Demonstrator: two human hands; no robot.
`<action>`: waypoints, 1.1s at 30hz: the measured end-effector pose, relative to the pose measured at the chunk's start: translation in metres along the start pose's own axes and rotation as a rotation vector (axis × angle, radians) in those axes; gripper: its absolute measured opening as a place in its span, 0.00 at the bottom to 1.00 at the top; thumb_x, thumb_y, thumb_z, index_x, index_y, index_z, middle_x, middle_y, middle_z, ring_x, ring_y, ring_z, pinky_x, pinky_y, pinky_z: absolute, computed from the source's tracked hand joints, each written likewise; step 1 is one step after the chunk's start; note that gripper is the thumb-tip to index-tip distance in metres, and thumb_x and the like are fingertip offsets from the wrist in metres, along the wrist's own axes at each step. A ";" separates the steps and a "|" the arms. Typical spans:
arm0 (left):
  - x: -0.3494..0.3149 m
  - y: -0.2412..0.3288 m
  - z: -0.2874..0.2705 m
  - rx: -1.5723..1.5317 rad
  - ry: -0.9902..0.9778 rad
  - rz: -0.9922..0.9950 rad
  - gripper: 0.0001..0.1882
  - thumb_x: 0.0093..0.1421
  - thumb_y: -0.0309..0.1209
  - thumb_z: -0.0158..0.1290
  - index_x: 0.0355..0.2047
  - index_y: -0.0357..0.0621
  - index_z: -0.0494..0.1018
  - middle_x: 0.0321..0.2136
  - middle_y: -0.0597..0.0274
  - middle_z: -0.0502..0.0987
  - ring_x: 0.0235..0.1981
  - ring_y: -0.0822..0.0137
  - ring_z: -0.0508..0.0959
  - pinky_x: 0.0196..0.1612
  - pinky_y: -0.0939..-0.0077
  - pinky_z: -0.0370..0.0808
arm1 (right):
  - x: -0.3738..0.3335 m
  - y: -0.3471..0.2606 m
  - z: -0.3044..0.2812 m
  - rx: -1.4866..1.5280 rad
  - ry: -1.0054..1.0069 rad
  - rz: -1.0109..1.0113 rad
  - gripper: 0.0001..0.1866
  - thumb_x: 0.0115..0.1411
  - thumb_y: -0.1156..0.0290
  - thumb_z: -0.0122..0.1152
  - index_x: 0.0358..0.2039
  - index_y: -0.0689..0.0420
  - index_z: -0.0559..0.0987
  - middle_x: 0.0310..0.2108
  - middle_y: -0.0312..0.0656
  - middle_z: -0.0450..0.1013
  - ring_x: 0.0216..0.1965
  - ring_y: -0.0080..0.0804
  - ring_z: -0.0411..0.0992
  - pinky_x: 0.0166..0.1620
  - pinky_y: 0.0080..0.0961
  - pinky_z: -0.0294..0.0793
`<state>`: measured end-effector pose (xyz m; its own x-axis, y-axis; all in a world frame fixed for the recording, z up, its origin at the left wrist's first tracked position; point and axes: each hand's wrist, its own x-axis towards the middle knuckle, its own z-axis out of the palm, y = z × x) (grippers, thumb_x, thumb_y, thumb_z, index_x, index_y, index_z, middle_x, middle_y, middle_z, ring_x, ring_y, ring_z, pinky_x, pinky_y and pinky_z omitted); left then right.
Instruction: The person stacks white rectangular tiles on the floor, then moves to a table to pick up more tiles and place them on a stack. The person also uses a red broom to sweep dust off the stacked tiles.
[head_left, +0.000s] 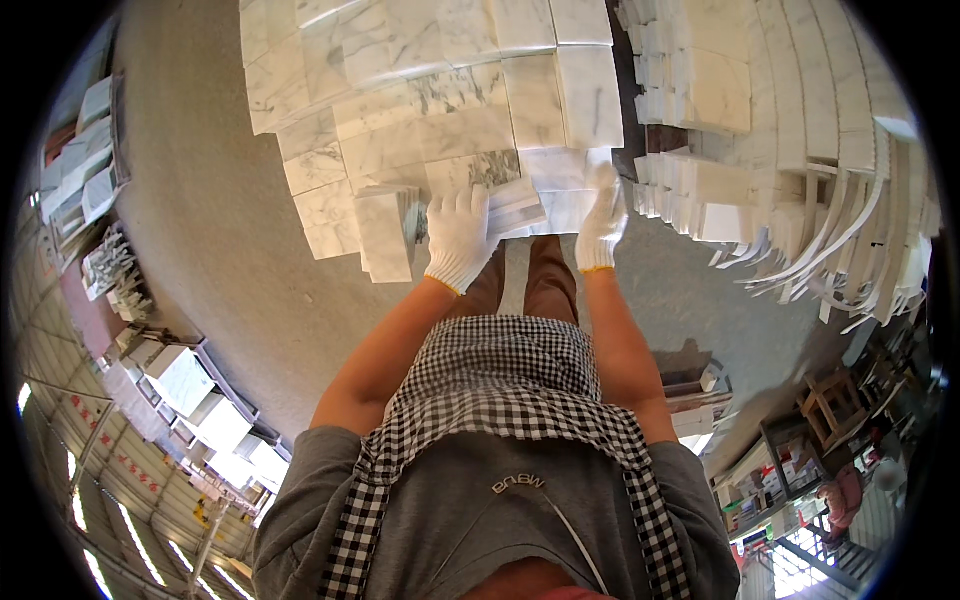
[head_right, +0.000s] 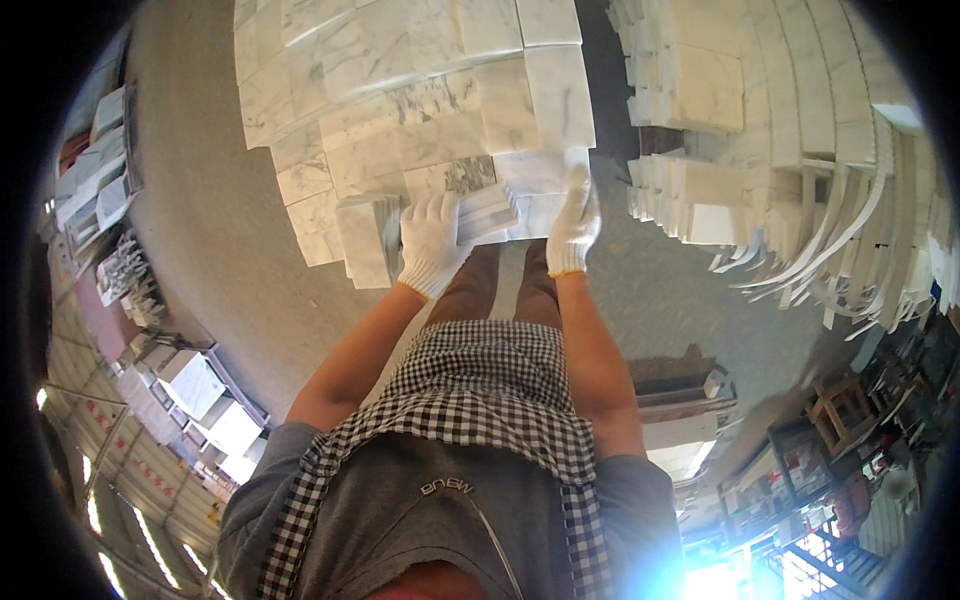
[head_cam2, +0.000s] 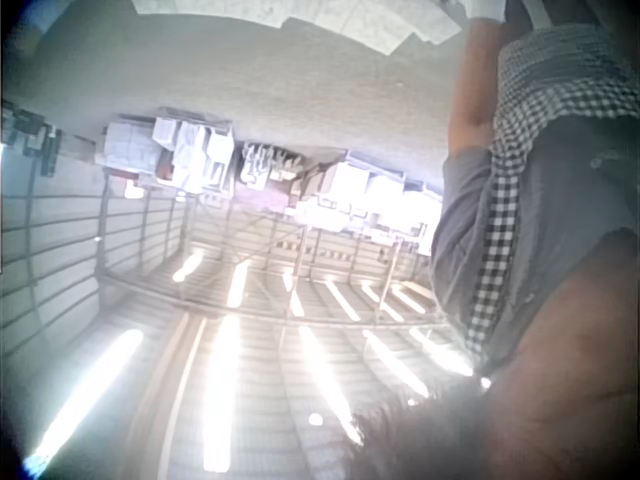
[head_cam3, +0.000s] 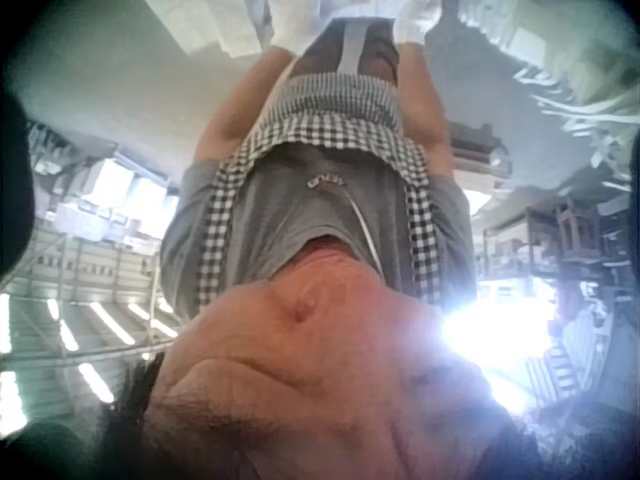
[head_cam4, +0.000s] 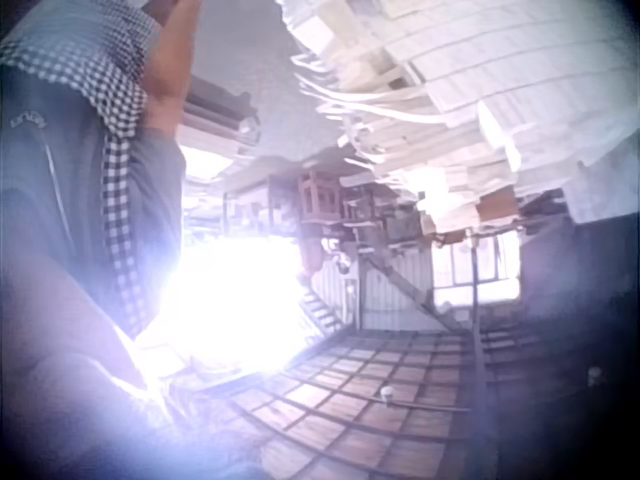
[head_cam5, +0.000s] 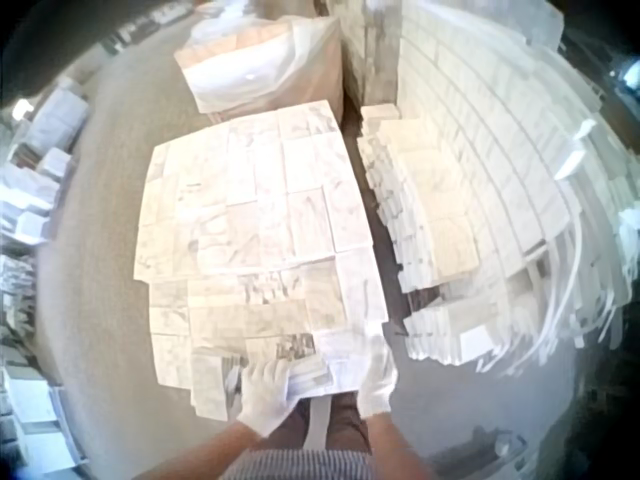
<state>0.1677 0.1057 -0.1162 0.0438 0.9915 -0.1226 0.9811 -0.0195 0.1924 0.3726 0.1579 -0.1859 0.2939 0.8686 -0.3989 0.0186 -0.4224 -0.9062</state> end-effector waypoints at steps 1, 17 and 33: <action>-0.001 0.000 0.002 -0.004 -0.047 -0.021 0.31 0.45 0.39 0.65 0.48 0.46 0.67 0.38 0.57 0.76 0.42 0.55 0.75 0.47 0.56 0.69 | 0.003 -0.006 -0.005 -0.209 0.097 -0.109 0.28 0.72 0.52 0.43 0.61 0.62 0.70 0.60 0.52 0.68 0.63 0.43 0.65 0.66 0.37 0.59; 0.082 0.000 -0.019 -1.635 -0.292 -0.650 0.22 0.54 0.32 0.65 0.45 0.33 0.73 0.39 0.60 0.79 0.38 0.69 0.79 0.40 0.72 0.78 | 0.058 0.016 -0.001 -0.943 0.022 -0.002 0.26 0.62 0.59 0.50 0.60 0.51 0.69 0.49 0.51 0.76 0.49 0.53 0.74 0.50 0.47 0.74; 0.153 0.014 0.010 -1.778 -0.263 -0.795 0.26 0.59 0.38 0.63 0.51 0.33 0.72 0.44 0.57 0.79 0.44 0.66 0.79 0.48 0.70 0.77 | 0.058 0.010 -0.001 -0.890 0.046 -0.056 0.29 0.63 0.53 0.53 0.61 0.53 0.68 0.53 0.50 0.73 0.53 0.51 0.71 0.54 0.46 0.71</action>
<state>0.1901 0.2560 -0.1423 -0.0504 0.6648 -0.7453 -0.4723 0.6416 0.6044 0.3910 0.2031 -0.2181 0.3082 0.8910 -0.3333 0.7633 -0.4407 -0.4724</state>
